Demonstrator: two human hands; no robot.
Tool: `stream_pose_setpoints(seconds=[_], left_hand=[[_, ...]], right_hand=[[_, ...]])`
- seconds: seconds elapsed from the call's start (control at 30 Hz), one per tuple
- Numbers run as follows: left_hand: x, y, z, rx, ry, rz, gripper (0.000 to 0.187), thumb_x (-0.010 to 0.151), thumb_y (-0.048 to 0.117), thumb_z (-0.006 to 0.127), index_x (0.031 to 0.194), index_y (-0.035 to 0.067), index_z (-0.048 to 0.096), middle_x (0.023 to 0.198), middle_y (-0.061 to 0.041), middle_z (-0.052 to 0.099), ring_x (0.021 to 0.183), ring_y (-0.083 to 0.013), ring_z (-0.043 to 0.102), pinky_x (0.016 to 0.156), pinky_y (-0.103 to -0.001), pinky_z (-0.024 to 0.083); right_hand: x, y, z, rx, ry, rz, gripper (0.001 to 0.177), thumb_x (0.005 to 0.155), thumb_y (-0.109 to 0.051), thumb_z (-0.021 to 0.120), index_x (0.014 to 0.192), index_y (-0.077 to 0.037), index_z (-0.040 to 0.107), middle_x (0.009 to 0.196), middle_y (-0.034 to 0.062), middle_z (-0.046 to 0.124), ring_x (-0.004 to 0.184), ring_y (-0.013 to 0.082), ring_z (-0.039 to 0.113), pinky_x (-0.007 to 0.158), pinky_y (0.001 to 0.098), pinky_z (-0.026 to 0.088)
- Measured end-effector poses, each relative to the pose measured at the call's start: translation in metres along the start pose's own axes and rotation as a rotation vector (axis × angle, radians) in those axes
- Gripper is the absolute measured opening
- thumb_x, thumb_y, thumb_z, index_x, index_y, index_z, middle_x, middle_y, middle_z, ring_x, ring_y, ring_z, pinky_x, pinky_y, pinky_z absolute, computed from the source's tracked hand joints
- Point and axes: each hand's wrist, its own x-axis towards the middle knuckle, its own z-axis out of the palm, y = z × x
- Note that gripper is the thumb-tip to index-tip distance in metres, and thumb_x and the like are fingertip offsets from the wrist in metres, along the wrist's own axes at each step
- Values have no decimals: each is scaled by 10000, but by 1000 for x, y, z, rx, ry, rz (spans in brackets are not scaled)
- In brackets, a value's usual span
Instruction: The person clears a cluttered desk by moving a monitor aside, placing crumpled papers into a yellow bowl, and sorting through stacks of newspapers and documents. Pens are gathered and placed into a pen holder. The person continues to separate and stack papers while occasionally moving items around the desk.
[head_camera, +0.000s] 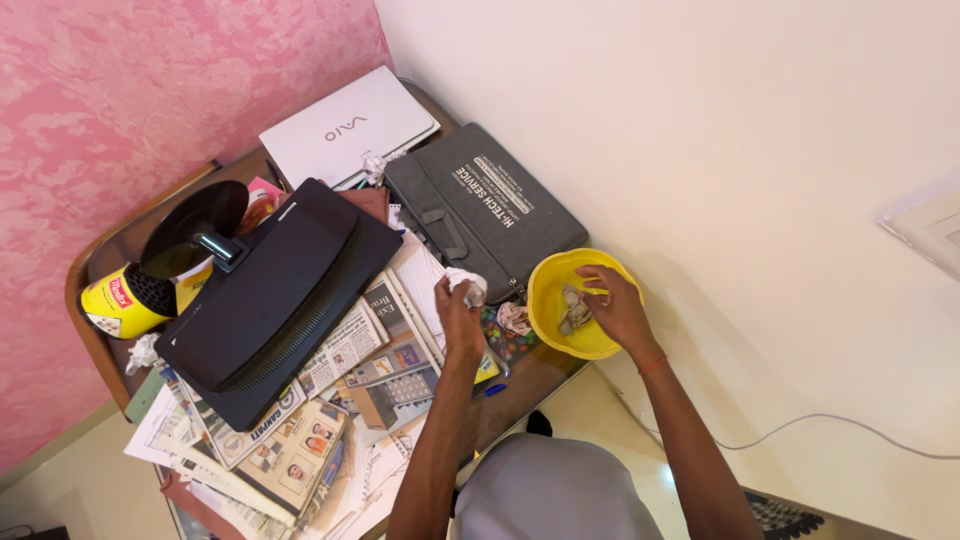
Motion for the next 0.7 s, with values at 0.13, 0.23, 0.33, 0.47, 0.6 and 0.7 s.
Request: stream_pose_setpoints(seconds=[0.13, 0.23, 0.33, 0.47, 0.6, 0.7], left_hand=[[-24, 5, 20, 202, -75, -153, 556, 967, 122, 553, 1493, 70, 379, 1257, -101, 614, 1097, -206, 645, 981, -373, 540], [-45, -3, 50, 391, -297, -191, 642, 983, 206, 537, 1577, 82, 327, 1323, -136, 582, 1179, -249, 609, 1070, -399, 455], [-60, -10, 70, 502, -509, -163, 755, 998, 282, 565, 1652, 82, 246, 1463, -196, 471, 1338, -312, 483, 1182, -412, 317], [-63, -14, 75, 492, -530, -152, 749, 1029, 392, 583, 1629, 93, 247, 1685, -101, 293, 1574, -224, 237, 1252, -369, 189], [-63, -20, 60, 554, -447, -128, 717, 997, 390, 598, 1600, 99, 339, 1648, -119, 375, 1553, -243, 269, 1225, -381, 248], [-70, -31, 41, 619, -439, -57, 710, 995, 396, 597, 1588, 89, 353, 1636, -138, 412, 1532, -268, 332, 1211, -391, 294]], right_hand=[[-8, -52, 14, 306, -221, -31, 574, 864, 27, 671, 1402, -125, 536, 1377, 64, 618, 1164, 171, 639, 900, 318, 595], [-17, -79, 26, 326, -293, -116, 692, 838, 64, 719, 1452, -141, 474, 1411, 80, 552, 1194, 175, 591, 967, 326, 542], [-18, -83, 24, 92, 10, -453, 673, 797, 208, 501, 1377, -108, 633, 1411, 157, 650, 1292, 252, 646, 1062, 377, 530], [-7, -56, -4, 27, 14, -198, 550, 845, 108, 523, 1330, -130, 632, 1353, 144, 669, 1023, 325, 721, 889, 428, 599], [4, -26, -13, -527, -71, -153, 512, 885, -107, 713, 1374, -130, 563, 1174, 181, 681, 1024, 415, 675, 841, 535, 546], [8, -11, 4, -748, -135, -31, 502, 877, -191, 748, 1327, -123, 537, 1185, 156, 679, 1025, 398, 679, 799, 561, 536]])
